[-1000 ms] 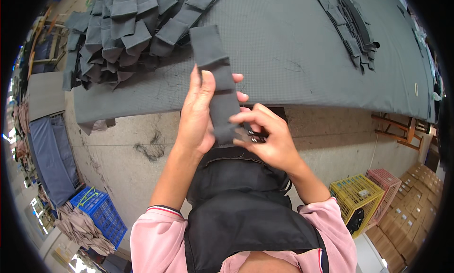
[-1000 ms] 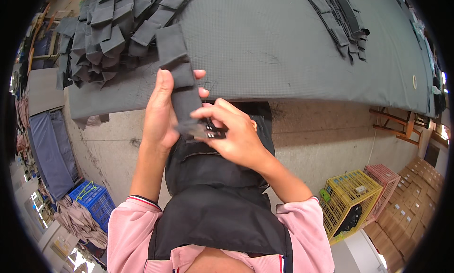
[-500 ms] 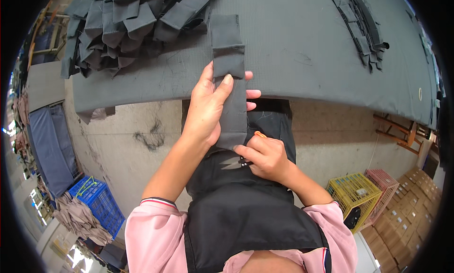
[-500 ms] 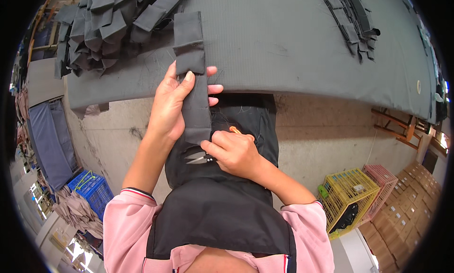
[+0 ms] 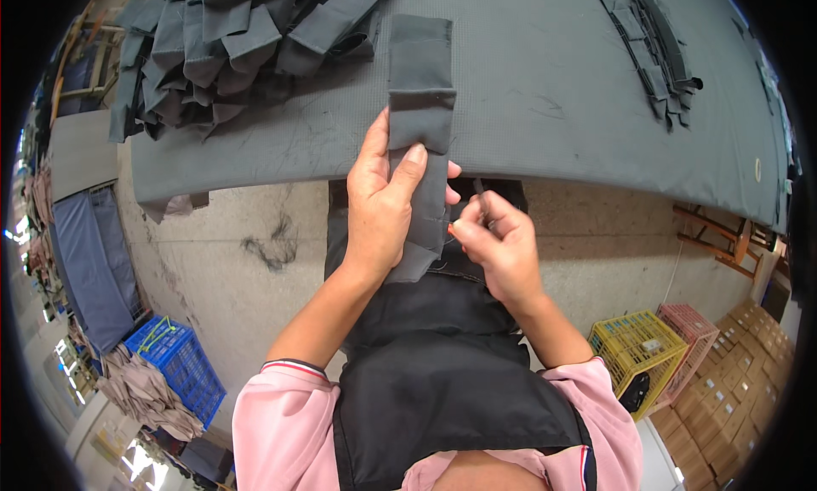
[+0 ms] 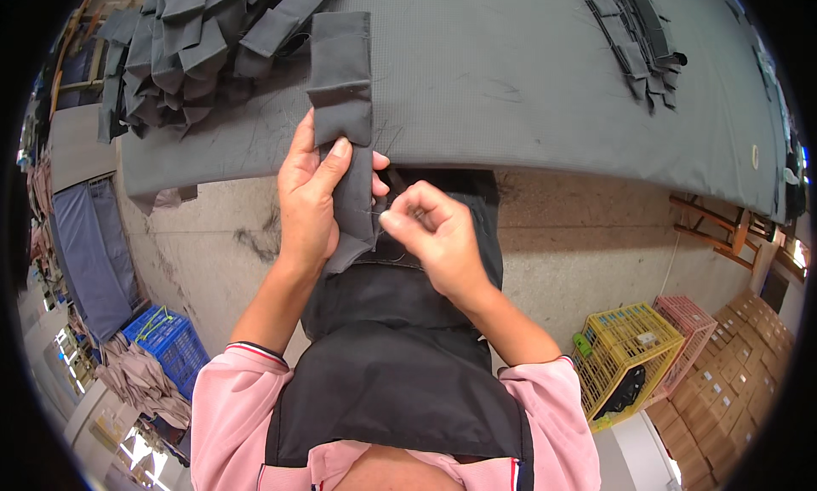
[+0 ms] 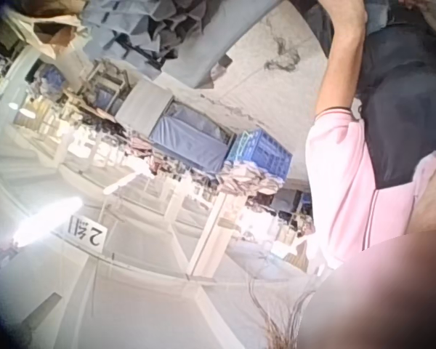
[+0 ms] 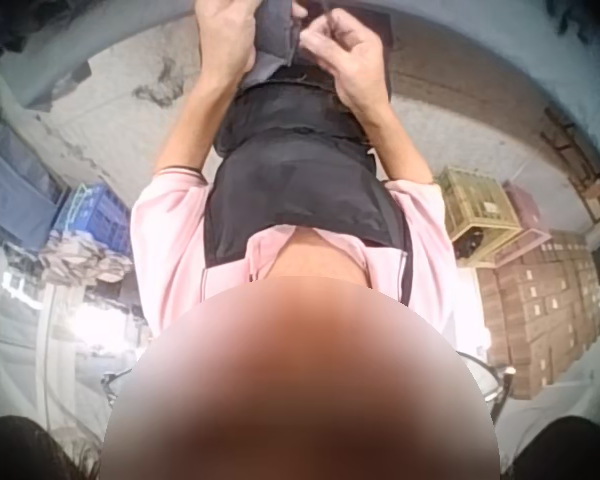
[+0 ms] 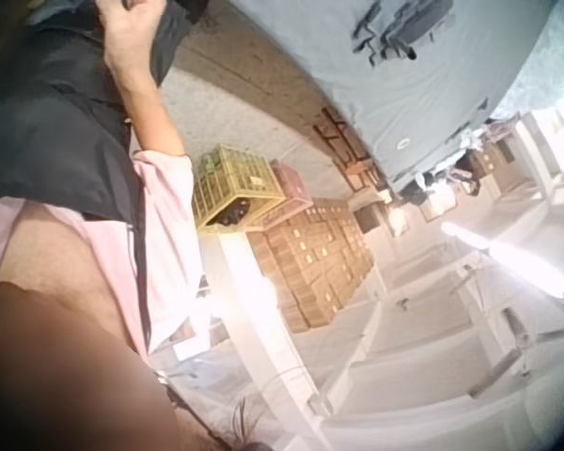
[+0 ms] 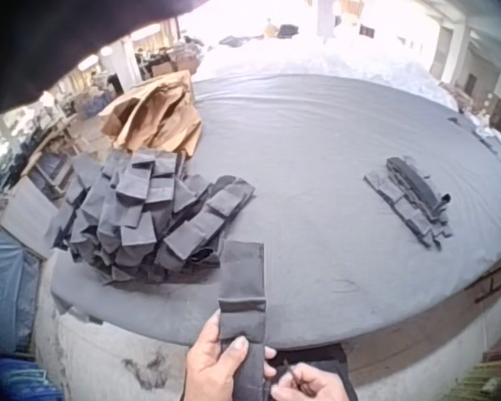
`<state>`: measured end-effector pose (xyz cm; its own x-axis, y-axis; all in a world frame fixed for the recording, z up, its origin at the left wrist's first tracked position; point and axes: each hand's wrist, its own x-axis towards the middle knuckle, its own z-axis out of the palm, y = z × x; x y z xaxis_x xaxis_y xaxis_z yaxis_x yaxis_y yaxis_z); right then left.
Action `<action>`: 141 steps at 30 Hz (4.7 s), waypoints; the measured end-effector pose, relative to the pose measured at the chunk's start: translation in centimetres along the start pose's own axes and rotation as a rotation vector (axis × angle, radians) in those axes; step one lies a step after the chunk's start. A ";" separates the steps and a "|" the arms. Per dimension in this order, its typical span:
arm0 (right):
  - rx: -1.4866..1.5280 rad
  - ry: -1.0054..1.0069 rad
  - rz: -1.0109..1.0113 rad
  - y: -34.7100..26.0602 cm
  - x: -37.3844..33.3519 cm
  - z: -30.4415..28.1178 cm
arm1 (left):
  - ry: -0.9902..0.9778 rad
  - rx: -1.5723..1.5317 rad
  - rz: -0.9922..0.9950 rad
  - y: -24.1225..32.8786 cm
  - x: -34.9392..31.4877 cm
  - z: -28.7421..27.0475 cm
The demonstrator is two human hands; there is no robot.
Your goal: Trimming excess material and threads from small fabric components using snips.
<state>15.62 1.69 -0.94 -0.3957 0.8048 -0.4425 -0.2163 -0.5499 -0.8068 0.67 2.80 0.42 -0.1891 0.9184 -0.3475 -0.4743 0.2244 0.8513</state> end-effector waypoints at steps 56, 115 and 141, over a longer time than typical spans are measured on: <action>-1.229 0.019 -0.780 -2.3 -1.9 -1.5 | -0.039 0.136 -0.083 -1.6 0.2 -0.7; -0.797 0.200 -0.550 0.0 -0.9 -2.2 | -0.230 0.778 0.448 -2.6 -1.6 -4.8; -0.812 -0.027 -0.560 -2.0 0.6 -2.0 | -0.402 0.789 0.427 -1.2 -1.7 -4.4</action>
<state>17.60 3.72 -0.37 -0.4457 0.8909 0.0868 0.2953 0.2379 -0.9253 -2.24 -0.45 -1.75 0.1650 0.9825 0.0862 0.3038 -0.1337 0.9433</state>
